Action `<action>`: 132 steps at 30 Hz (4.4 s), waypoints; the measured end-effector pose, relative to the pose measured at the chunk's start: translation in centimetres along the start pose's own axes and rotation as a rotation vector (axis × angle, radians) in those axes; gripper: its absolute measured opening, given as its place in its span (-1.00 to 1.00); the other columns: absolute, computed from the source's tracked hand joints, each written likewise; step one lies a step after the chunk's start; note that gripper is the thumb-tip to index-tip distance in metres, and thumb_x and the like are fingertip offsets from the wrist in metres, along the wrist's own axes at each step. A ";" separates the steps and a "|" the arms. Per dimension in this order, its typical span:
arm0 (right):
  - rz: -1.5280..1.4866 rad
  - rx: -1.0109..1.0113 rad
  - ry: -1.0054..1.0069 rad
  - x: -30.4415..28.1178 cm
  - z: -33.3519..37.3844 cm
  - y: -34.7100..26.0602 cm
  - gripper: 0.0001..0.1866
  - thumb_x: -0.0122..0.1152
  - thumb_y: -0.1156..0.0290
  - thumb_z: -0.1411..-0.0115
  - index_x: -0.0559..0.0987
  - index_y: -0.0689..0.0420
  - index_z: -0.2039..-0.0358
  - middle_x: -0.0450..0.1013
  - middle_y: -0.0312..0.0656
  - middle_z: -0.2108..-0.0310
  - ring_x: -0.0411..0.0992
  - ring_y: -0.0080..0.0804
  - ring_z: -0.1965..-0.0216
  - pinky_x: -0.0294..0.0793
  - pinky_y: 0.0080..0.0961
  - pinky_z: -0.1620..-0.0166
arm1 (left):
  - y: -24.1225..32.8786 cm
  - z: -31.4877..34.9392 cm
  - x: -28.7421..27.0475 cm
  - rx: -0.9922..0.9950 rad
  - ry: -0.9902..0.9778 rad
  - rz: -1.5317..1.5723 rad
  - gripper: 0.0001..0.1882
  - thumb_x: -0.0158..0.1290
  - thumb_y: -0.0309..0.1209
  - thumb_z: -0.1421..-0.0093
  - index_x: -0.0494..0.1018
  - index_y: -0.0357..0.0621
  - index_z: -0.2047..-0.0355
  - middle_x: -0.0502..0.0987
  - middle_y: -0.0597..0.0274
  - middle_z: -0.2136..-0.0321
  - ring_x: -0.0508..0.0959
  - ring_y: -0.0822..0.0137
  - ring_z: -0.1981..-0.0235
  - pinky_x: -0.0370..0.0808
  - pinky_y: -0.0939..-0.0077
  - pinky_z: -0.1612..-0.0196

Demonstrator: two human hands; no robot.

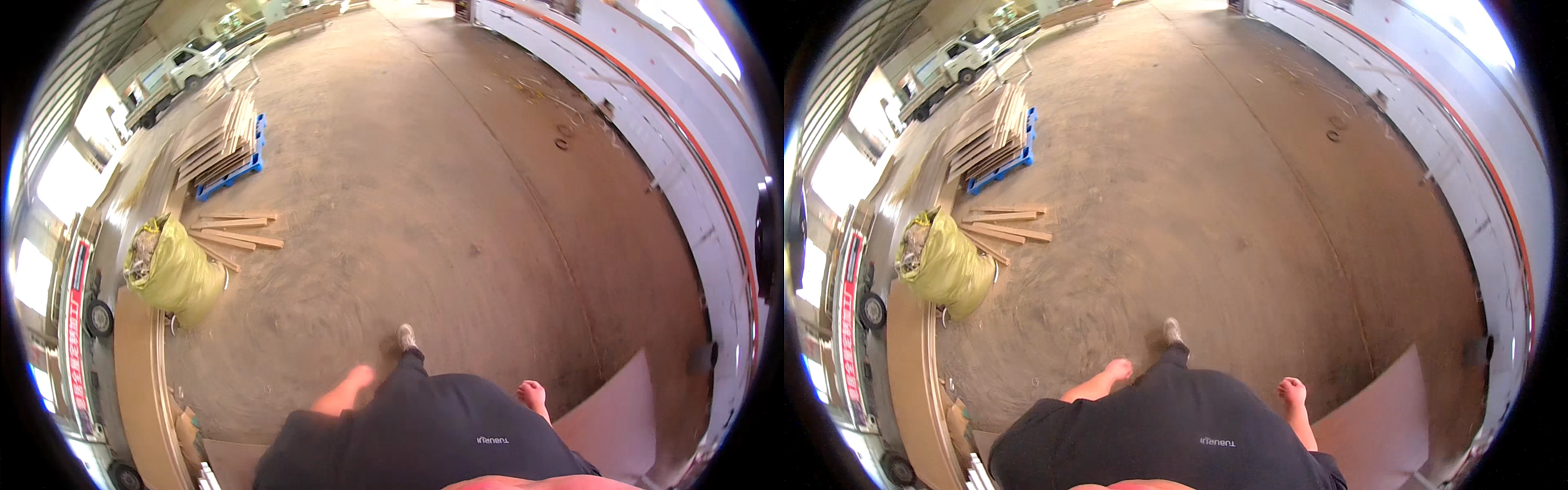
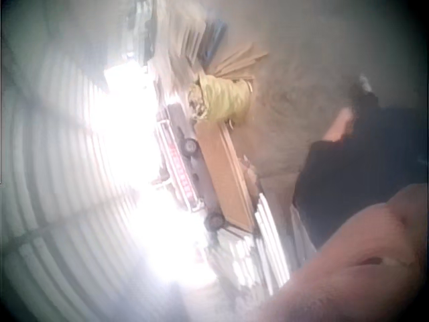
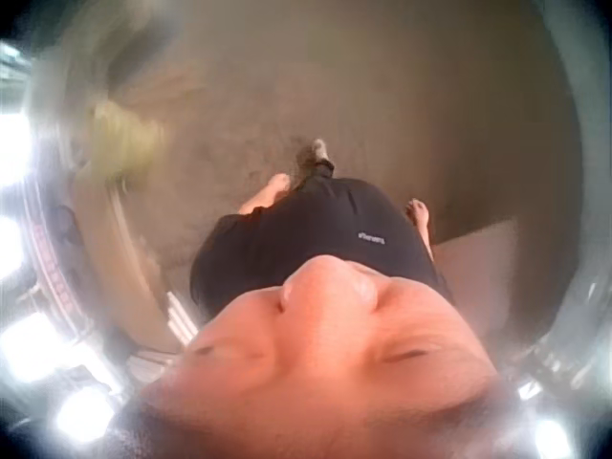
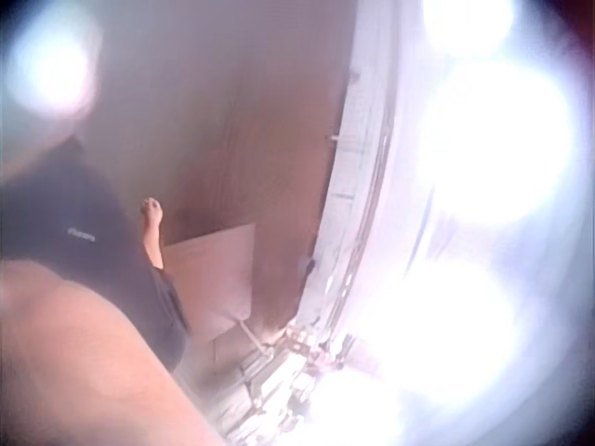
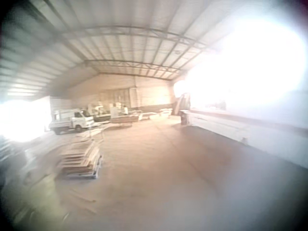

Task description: The person picks up white rectangular boards from the floor and places them onto a conveyor belt feeding a large industrial machine. They repeat this process for several boards, then walk to a nearby rack to retrieve more boards and return them to the machine.

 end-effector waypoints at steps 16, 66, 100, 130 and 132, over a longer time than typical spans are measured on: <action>0.904 -0.365 -0.210 40.5 -23.0 -39.2 -0.75 0.29 0.49 -0.10 0.77 0.12 0.20 0.70 -0.25 0.42 0.64 -0.44 0.41 0.61 -0.42 0.29 | -4.7 -21.1 -29.2 -0.090 0.143 0.231 -0.68 0.10 -0.39 -0.21 0.67 -0.08 0.05 0.72 0.02 0.16 0.69 0.04 0.08 0.61 0.14 0.08; 1.915 -0.833 -0.891 159.3 -119.8 -147.7 -0.77 0.20 0.22 -0.26 0.74 -0.06 0.18 0.70 -0.36 0.24 0.66 -0.51 0.21 0.64 -0.36 0.26 | -18.8 -130.7 -162.8 -0.178 0.299 0.403 -0.77 0.05 -0.27 -0.31 0.64 -0.07 0.21 0.70 0.10 0.27 0.69 0.04 0.20 0.59 0.15 0.16; 1.653 -0.551 -0.821 259.2 -166.6 -205.3 -0.73 0.26 0.10 -0.23 0.72 -0.18 0.10 0.70 -0.40 0.21 0.67 -0.38 0.12 0.65 -0.26 0.16 | -59.3 -193.2 -259.8 -0.293 0.463 0.520 -0.69 0.08 -0.16 -0.39 0.67 -0.13 0.20 0.72 0.19 0.23 0.71 0.25 0.15 0.60 0.26 0.08; 1.523 -0.564 -0.729 348.3 -191.3 -237.9 -0.63 0.09 0.02 -0.37 0.74 -0.08 0.08 0.70 -0.22 0.10 0.67 -0.17 0.04 0.64 -0.20 0.01 | -108.8 -232.2 -348.8 -0.322 0.794 0.954 -0.66 0.02 -0.14 -0.40 0.65 -0.11 0.14 0.71 0.16 0.34 0.68 0.23 0.29 0.59 0.25 0.14; 1.594 -0.558 -0.789 356.1 -192.3 -240.4 -0.64 0.08 0.03 -0.36 0.74 -0.10 0.07 0.70 -0.21 0.09 0.66 -0.16 0.03 0.64 -0.19 0.01 | -112.5 -234.8 -352.9 -0.337 0.783 0.964 -0.66 0.03 -0.15 -0.40 0.65 -0.12 0.14 0.70 0.22 0.35 0.67 0.34 0.30 0.59 0.29 0.15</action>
Point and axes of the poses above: each hand's wrist, its own z-axis away from the middle knuckle, its own x-axis out of the palm, y = z × x, the point moved 8 cm from there along -z, towards the middle knuckle
